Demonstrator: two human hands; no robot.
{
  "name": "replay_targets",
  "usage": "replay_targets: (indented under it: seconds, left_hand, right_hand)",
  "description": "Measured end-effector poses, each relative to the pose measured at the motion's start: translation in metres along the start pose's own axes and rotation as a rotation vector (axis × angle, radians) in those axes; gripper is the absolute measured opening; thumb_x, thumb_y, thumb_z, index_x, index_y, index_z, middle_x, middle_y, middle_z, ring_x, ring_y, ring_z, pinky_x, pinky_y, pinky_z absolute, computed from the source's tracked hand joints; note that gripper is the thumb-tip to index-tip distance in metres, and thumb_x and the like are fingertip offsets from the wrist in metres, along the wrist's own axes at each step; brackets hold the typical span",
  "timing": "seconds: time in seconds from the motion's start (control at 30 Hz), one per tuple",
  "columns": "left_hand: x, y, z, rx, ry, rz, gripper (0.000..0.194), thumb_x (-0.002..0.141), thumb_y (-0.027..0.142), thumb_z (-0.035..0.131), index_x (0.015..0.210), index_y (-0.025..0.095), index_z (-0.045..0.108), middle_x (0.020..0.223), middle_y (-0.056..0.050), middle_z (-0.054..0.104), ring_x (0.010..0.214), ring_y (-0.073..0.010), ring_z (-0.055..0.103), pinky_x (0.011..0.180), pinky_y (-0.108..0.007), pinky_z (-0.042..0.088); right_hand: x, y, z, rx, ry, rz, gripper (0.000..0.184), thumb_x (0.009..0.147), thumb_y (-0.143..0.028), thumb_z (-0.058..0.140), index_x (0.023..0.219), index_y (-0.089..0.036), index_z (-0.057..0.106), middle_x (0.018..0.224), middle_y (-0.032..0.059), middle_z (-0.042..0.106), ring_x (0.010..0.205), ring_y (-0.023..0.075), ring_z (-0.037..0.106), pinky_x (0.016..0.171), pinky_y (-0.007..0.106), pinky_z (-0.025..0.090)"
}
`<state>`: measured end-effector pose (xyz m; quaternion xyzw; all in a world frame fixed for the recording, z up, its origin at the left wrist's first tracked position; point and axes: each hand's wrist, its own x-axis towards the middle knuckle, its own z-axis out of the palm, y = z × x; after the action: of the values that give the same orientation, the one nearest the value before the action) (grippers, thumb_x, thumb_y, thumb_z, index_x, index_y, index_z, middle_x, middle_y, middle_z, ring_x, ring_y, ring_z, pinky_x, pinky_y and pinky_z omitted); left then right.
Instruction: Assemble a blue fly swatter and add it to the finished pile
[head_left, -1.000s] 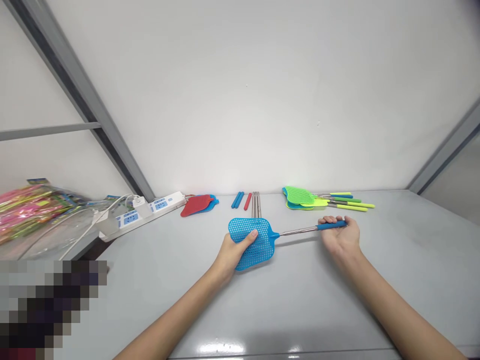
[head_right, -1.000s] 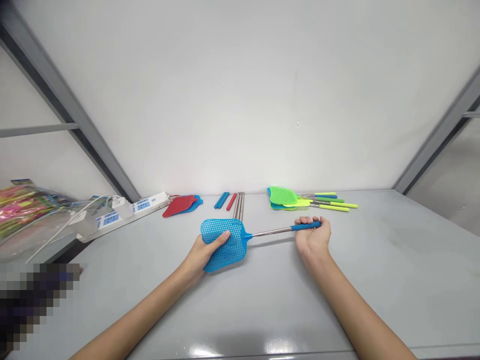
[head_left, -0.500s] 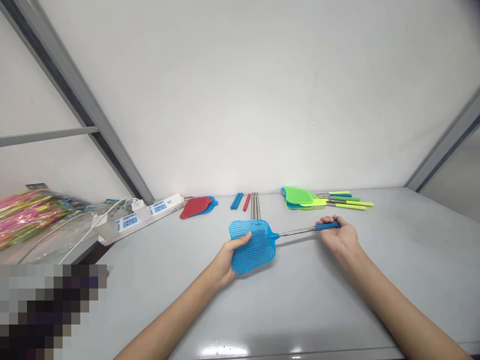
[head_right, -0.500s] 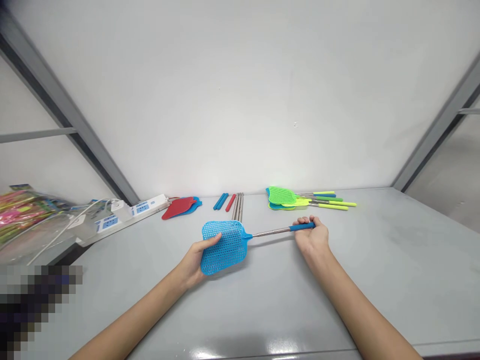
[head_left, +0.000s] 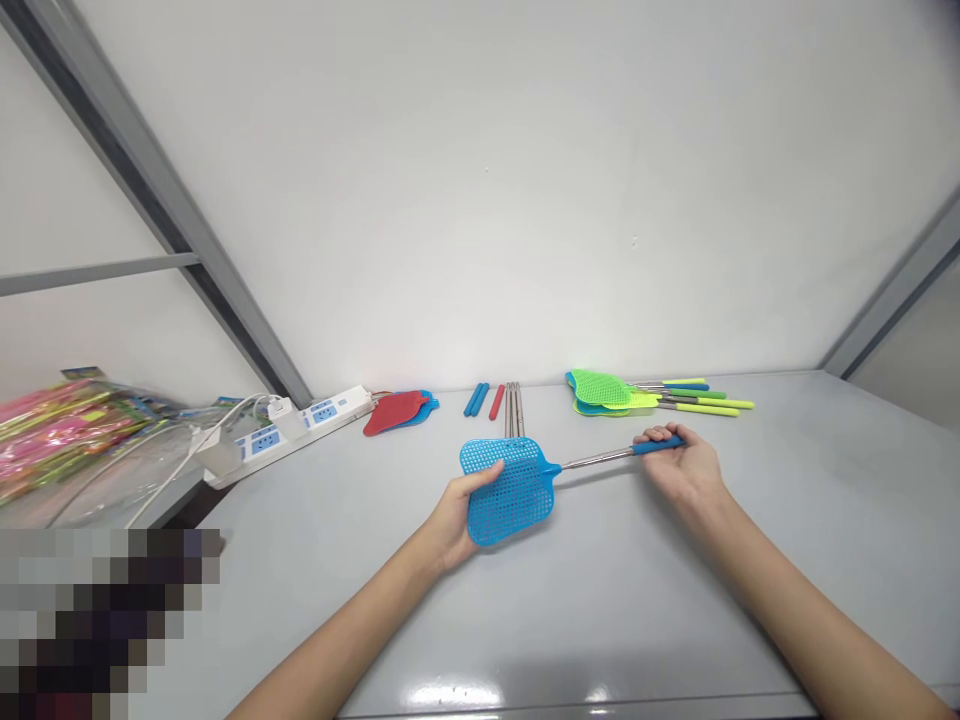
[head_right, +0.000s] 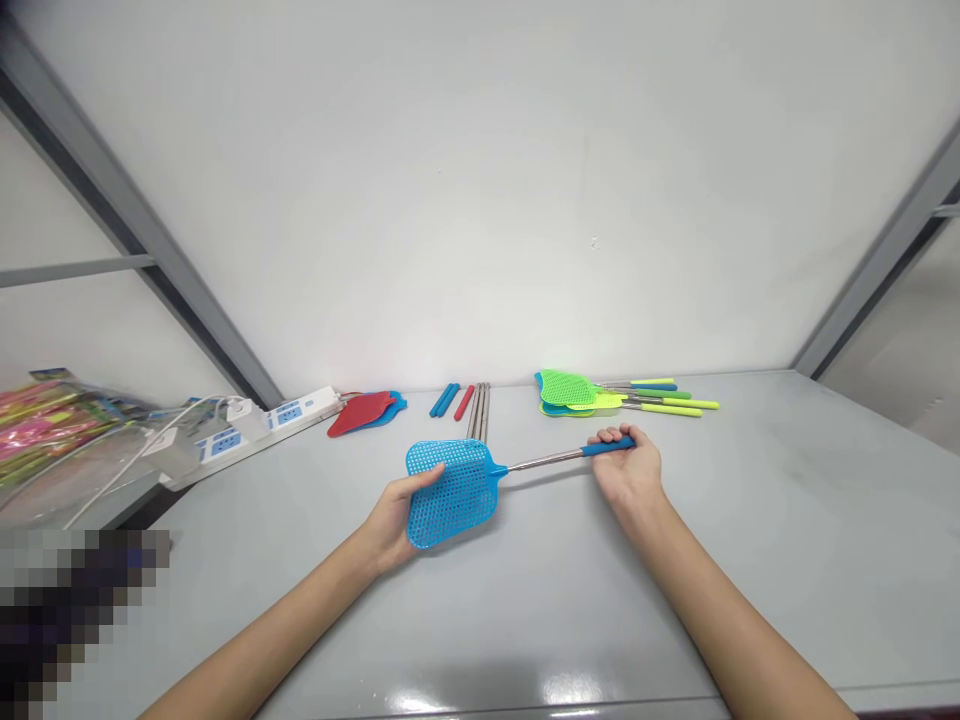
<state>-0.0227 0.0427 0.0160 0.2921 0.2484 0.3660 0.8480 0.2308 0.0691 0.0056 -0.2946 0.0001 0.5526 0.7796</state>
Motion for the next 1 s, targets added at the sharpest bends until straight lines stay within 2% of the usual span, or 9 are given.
replay_targets:
  seconds: [0.47,0.73,0.87,1.0]
  left_hand:
    - [0.001,0.0,-0.004,-0.063,0.041,-0.07,0.046,0.074,0.04,0.045,0.109,0.011,0.049,0.104,-0.012,0.058,0.099,-0.0259,0.051,0.092,-0.042,0.03]
    - [0.0,-0.001,-0.004,-0.106,-0.036,-0.074,0.055,0.075,0.046,0.041,0.115,0.009,0.043,0.11,-0.015,0.054,0.105,-0.0278,0.046,0.093,-0.042,0.027]
    - [-0.003,0.0,0.003,-0.135,-0.114,-0.072,0.06,0.075,0.051,0.035,0.116,0.008,0.042,0.114,-0.016,0.05,0.109,-0.0282,0.042,0.095,-0.041,0.024]
    - [-0.005,0.0,0.011,-0.146,-0.142,-0.041,0.061,0.075,0.053,0.033,0.112,0.006,0.045,0.118,-0.015,0.047,0.113,-0.027,0.038,0.097,-0.038,0.022]
  right_hand:
    - [-0.003,0.0,0.004,0.012,0.013,-0.009,0.014,0.072,-0.009,0.028,0.061,-0.018,0.028,0.048,-0.0082,0.024,0.033,0.0045,0.027,0.04,0.021,0.034]
    - [-0.002,0.002,0.003,0.013,0.033,0.04,0.015,0.073,-0.009,0.027,0.061,-0.018,0.027,0.047,-0.0084,0.022,0.032,0.0044,0.026,0.039,0.02,0.034]
    - [-0.001,0.004,0.002,0.017,0.048,0.074,0.015,0.071,-0.008,0.028,0.061,-0.018,0.027,0.046,-0.0085,0.023,0.032,0.0042,0.025,0.039,0.02,0.034]
    - [-0.001,0.007,0.001,0.023,0.06,0.101,0.015,0.071,-0.007,0.028,0.06,-0.018,0.026,0.046,-0.0086,0.023,0.032,0.0043,0.025,0.038,0.02,0.034]
